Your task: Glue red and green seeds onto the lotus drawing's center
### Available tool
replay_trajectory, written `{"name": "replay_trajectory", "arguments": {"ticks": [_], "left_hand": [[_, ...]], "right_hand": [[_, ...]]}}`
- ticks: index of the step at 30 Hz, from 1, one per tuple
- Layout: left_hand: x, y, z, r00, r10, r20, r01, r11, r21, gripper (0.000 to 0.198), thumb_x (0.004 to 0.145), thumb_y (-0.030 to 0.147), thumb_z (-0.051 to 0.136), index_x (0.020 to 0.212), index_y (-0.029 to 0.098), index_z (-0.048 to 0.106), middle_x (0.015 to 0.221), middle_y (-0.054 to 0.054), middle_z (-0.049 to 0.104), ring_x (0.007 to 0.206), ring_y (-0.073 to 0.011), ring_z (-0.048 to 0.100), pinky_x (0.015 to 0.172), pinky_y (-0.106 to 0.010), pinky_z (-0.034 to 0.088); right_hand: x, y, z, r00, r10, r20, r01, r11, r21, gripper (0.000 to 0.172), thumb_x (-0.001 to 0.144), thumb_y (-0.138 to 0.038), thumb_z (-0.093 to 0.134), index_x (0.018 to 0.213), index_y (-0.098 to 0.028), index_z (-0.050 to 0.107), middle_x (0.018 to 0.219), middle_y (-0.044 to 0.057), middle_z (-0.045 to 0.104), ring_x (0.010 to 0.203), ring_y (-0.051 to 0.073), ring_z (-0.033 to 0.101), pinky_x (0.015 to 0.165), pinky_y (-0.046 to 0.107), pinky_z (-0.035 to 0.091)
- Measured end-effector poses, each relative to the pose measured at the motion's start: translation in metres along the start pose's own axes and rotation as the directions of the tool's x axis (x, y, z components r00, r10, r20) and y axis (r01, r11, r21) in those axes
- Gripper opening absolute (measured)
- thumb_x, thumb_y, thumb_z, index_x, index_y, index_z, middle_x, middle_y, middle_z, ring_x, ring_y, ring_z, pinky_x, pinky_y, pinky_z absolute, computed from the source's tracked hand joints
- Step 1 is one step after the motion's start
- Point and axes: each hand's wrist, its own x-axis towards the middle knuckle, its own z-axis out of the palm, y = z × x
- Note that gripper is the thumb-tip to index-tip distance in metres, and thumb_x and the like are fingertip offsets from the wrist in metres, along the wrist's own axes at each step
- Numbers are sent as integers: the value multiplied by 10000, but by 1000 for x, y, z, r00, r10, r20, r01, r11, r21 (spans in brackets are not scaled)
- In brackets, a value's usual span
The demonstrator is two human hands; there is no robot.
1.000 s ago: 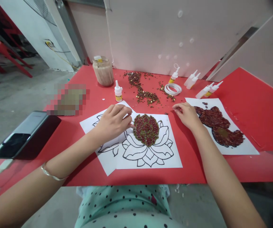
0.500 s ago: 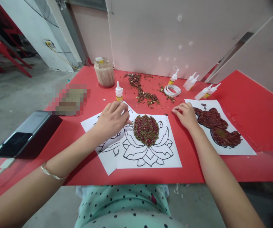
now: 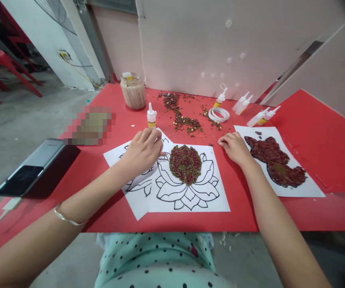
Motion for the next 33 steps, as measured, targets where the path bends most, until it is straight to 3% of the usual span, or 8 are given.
{"name": "replay_trajectory", "arguments": {"ticks": [9, 15, 19, 25, 33], "left_hand": [[-2, -1, 4, 994, -60, 92, 59, 998, 8, 236, 911, 319, 490, 804, 125, 575, 988, -141, 555, 871, -254, 457, 684, -349, 400], [-6, -1, 9, 984, -89, 152, 84, 996, 44, 246, 912, 293, 465, 831, 87, 572, 972, -178, 542, 862, -279, 468, 688, -367, 395], [-7, -3, 12, 973, -124, 193, 117, 992, 49, 287, 920, 316, 428, 825, 83, 566, 944, -186, 538, 846, -293, 476, 661, -377, 391], [-6, -5, 12, 971, -124, 206, 113, 992, 62, 311, 924, 333, 405, 797, 94, 556, 914, -170, 540, 824, -277, 475, 649, -366, 383], [-7, -4, 13, 970, -135, 201, 126, 990, 56, 298, 913, 335, 424, 799, 95, 559, 912, -170, 540, 830, -281, 472, 654, -364, 387]], "right_hand": [[-1, -7, 0, 1000, 24, 14, -24, 999, -22, 170, 833, -186, 489, 765, -206, 643, 851, 87, 631, 876, 267, 476, 791, 414, 412], [0, -26, -6, 1000, -17, -25, 20, 992, 124, 155, 844, -180, 486, 760, -216, 612, 849, 79, 618, 871, 259, 465, 834, 436, 412], [-3, -46, -12, 998, -62, 10, 58, 966, 253, 161, 846, -164, 489, 746, -229, 598, 862, 63, 602, 893, 248, 461, 850, 435, 414], [-9, -64, -15, 990, -132, 50, 107, 933, 342, 170, 841, -136, 515, 756, -241, 619, 871, 49, 586, 906, 233, 457, 856, 434, 420], [-10, -63, -11, 984, -174, 42, 154, 942, 300, 147, 817, -112, 576, 750, -227, 639, 856, 41, 572, 894, 212, 450, 860, 409, 413]]}}
